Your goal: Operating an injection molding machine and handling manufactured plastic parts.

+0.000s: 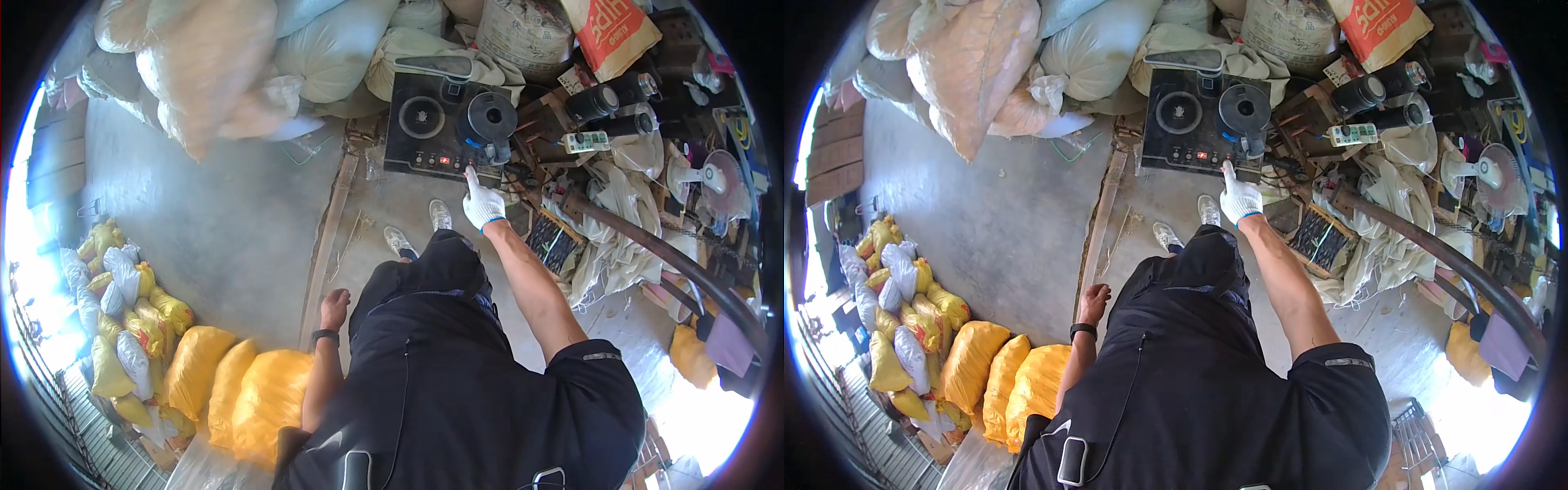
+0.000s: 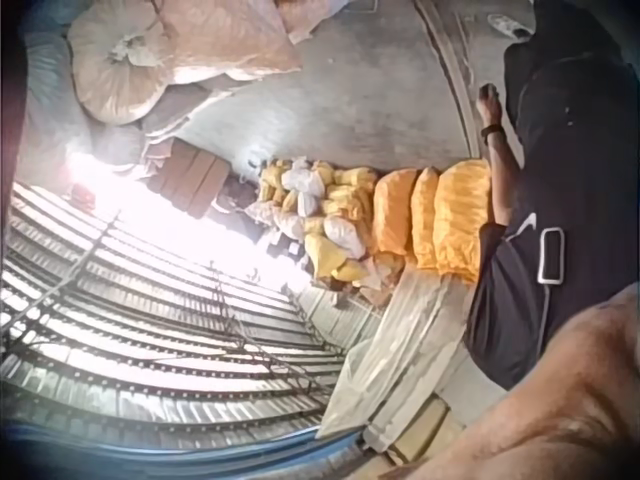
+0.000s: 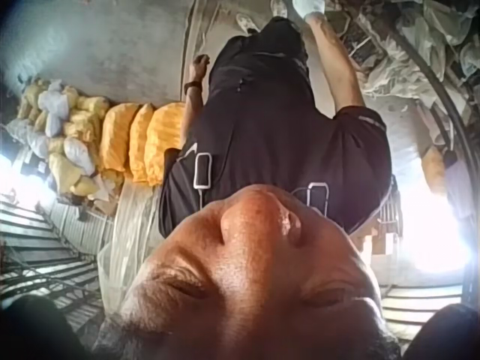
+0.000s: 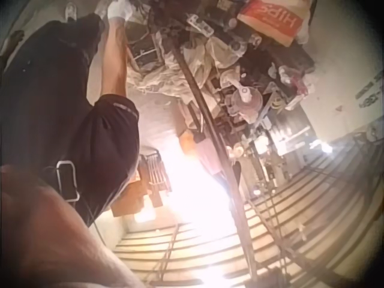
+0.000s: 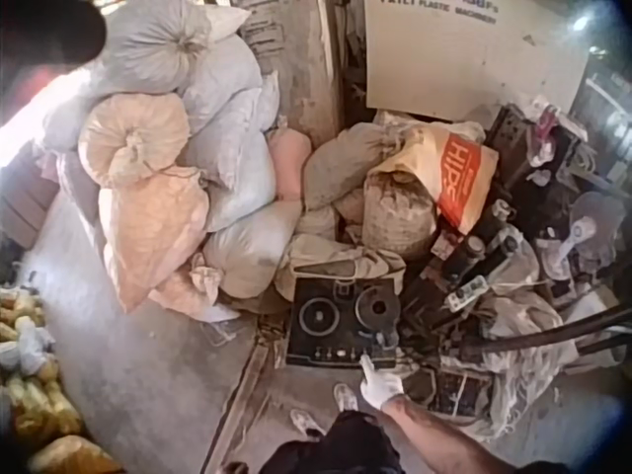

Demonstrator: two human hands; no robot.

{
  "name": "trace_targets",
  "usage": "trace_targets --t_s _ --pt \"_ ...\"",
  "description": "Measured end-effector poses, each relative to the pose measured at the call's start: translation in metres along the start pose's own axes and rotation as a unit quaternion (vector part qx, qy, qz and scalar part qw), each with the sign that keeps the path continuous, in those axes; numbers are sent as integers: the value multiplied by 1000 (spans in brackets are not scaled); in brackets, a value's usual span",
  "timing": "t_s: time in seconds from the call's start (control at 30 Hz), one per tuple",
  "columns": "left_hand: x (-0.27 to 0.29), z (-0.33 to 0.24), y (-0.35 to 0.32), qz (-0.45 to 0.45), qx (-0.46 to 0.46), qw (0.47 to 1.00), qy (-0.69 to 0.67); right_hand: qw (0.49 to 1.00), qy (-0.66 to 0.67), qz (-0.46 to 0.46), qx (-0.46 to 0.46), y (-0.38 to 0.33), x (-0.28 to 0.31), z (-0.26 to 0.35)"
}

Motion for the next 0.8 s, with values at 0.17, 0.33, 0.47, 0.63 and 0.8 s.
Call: trace_targets --t_s 0.17,0.33,0.47,0.63,0.8 --pt "-3 2 -3 3 7 1000 2 999 9 29 -16 -2 -2 -3" --pt "-2 -2 1 4 -1 1000 6 999 17 23 -21 -2 0 0" --pt "-2 -2 1 7 5 1000 5 999 31 32 -6 -3 0 8" --pt "-1 2 0 5 2 1000 7 997 24 66 27 1 -4 24" --pt "-1 -5 2 9 -6 1000 20 997 30 75 11 11 -14 21"
Point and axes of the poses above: each hand's wrist, its own y-axis towards the middle knuckle, its own x-axis out of the back of the hand, z = x × y, the point moved 8 cm from there along y, towards the middle knuckle, and after that the axes turned 5 degrees about z, right-handed, at the moved point
